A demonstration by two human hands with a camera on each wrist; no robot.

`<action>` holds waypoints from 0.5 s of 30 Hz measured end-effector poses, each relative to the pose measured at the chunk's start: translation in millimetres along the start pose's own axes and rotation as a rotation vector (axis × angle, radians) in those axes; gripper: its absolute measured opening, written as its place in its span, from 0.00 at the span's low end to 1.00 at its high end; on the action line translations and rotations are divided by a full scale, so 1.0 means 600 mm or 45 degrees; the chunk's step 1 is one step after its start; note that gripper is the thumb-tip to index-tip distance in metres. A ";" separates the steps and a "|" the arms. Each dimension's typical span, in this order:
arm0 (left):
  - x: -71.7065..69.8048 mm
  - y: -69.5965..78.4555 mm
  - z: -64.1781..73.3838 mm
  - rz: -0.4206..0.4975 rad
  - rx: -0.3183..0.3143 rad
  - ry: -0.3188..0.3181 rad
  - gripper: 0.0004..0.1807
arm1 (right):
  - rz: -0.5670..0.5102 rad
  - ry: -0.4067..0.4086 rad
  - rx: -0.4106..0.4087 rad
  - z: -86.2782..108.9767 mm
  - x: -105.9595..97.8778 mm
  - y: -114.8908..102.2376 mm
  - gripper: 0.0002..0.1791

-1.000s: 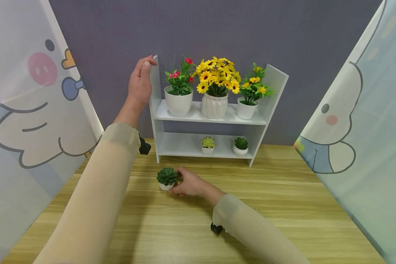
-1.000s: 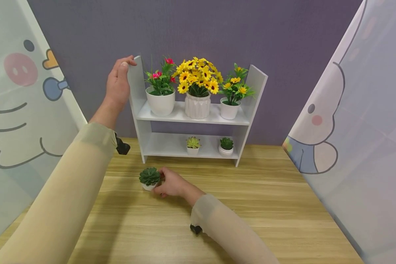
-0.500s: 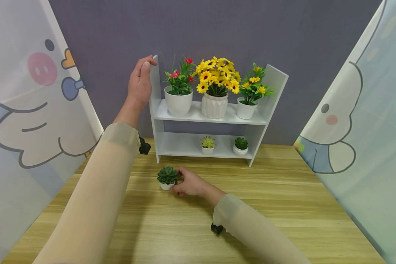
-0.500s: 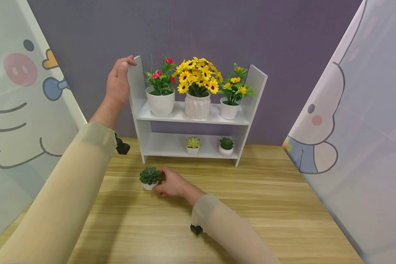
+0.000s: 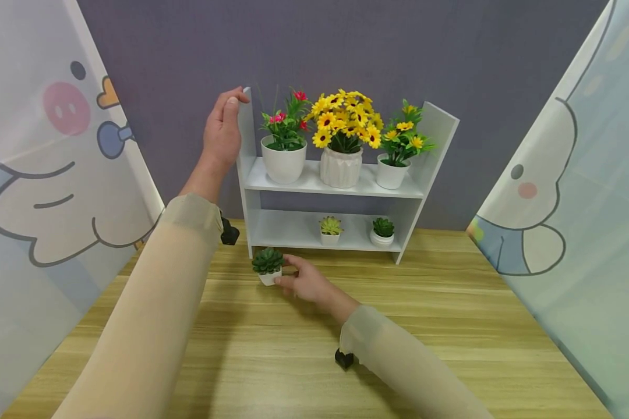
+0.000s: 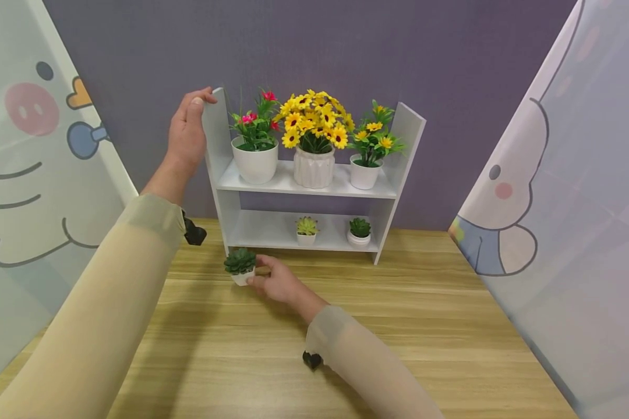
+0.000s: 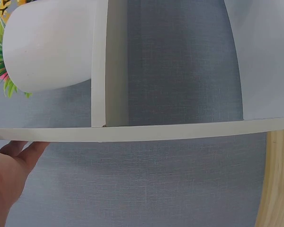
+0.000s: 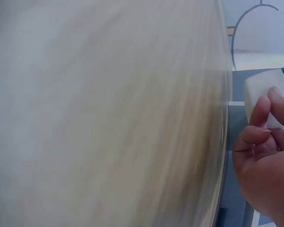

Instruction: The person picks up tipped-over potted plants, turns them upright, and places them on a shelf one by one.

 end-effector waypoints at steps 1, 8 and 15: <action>0.000 0.000 0.000 0.001 0.000 0.001 0.20 | 0.004 0.015 -0.016 -0.002 -0.002 -0.001 0.43; 0.001 0.000 0.001 0.004 -0.004 -0.002 0.20 | 0.032 0.103 -0.113 -0.021 -0.016 -0.014 0.42; 0.000 0.000 0.002 -0.002 -0.017 -0.006 0.20 | 0.064 0.195 -0.135 -0.041 -0.029 -0.026 0.40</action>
Point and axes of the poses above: each hand's wrist, its own z-axis away from the middle knuckle, its own x-axis out of the palm, y = z × x, the point moved 6 cm from there along -z, towards the middle knuckle, and after that the axes turned 5 degrees about -x, right-handed, at the moved point
